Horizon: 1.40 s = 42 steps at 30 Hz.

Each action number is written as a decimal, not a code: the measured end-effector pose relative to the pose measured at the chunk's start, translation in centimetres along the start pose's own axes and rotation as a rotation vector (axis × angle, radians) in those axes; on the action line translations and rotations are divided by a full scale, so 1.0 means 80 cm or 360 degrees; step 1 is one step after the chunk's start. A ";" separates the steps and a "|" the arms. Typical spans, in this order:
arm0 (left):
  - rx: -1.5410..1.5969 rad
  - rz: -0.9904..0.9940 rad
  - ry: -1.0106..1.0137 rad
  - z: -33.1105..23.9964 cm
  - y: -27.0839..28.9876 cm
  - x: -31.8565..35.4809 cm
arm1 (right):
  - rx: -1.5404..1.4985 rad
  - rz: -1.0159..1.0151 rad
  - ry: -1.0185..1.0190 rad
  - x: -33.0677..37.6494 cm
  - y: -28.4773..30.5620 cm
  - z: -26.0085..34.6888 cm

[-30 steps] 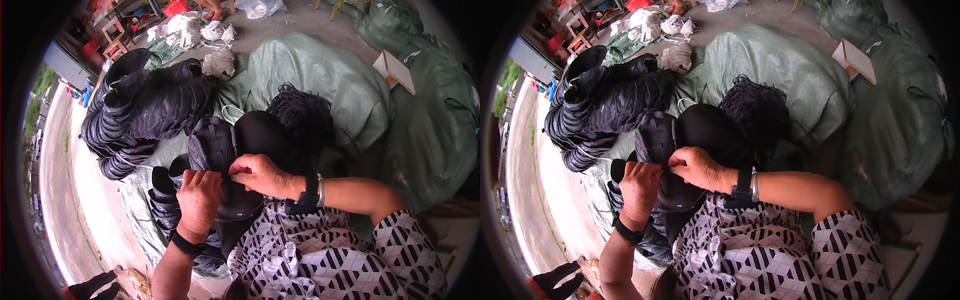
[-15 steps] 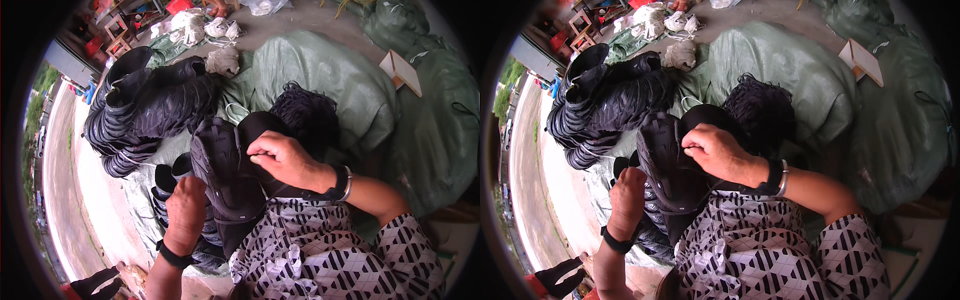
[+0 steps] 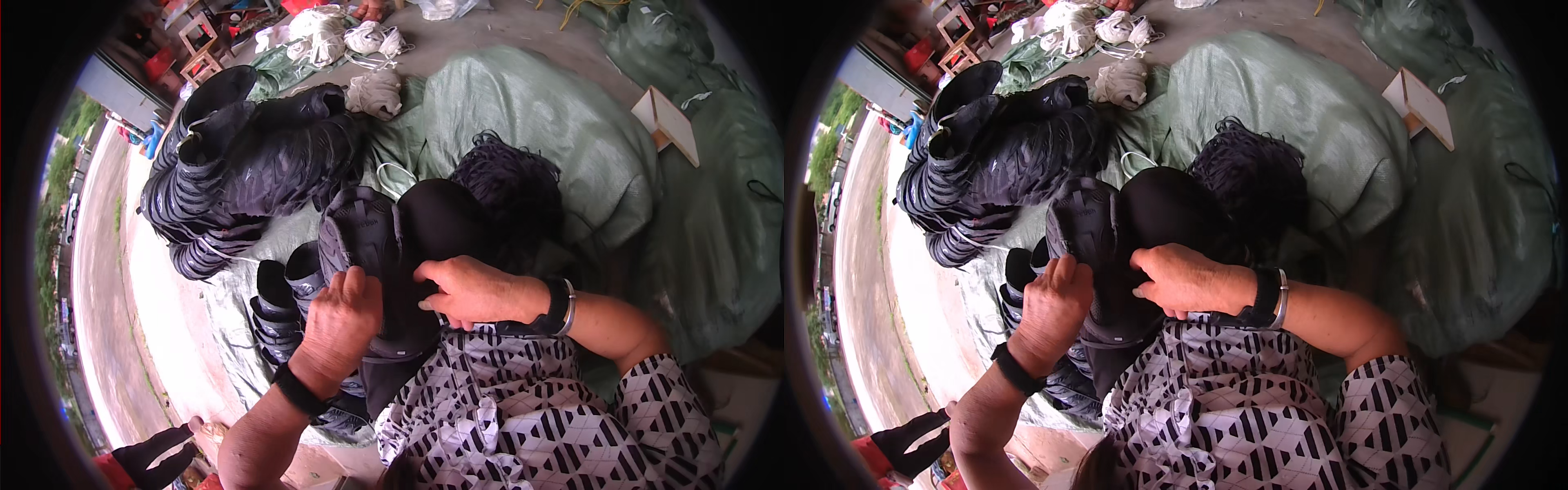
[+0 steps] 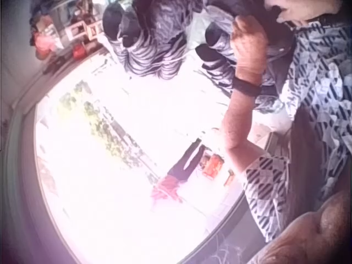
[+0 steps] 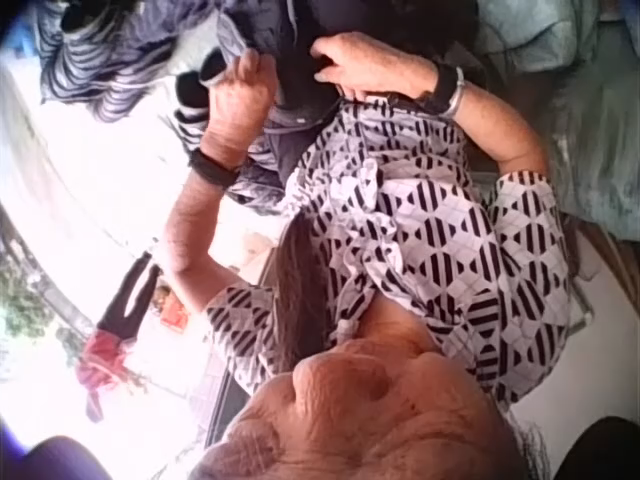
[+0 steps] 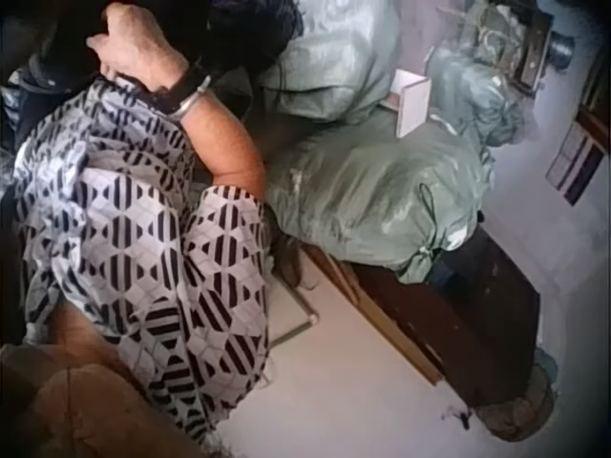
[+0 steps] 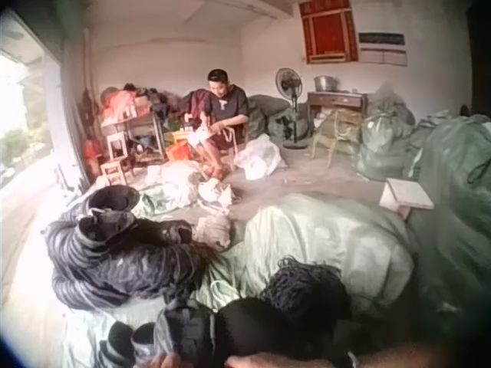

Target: Insert and thread laces through the eyelets of a black athletic shoe.

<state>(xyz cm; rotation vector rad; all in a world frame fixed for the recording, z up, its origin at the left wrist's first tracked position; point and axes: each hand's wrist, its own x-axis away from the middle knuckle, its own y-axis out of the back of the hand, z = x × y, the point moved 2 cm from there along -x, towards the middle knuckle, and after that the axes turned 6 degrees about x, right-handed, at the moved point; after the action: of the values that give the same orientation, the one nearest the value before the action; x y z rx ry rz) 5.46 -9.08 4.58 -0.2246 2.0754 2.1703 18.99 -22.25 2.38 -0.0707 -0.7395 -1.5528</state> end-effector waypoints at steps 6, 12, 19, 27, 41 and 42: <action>0.0906 -0.0039 0.0718 0.046 0.028 0.065 | -0.0036 0.0322 -0.0186 0.010 0.022 -0.013; 0.3000 0.0155 0.1672 0.025 -0.009 0.069 | -0.0231 -0.0313 0.0192 0.002 0.009 0.003; 0.2518 0.0330 0.1350 0.021 -0.017 0.062 | -0.1300 -0.0571 0.0398 -0.002 0.016 -0.018; 0.2778 -0.2460 0.1417 0.223 0.069 0.274 | -0.2372 -0.1143 0.0294 0.110 0.239 -0.210; 0.1506 -0.1286 0.1998 0.332 0.003 0.464 | 0.0474 -0.2640 -0.0644 0.485 0.418 -0.496; 0.1498 -0.1265 0.2051 0.317 0.020 0.474 | 0.0495 -0.2596 -0.1069 0.477 0.413 -0.495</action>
<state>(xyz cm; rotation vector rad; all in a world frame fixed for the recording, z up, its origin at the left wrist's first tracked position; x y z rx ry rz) -32.45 15.86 -0.19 -2.1746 2.4219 0.3442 58.64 -72.68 2.48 0.3540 -1.7998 -2.9610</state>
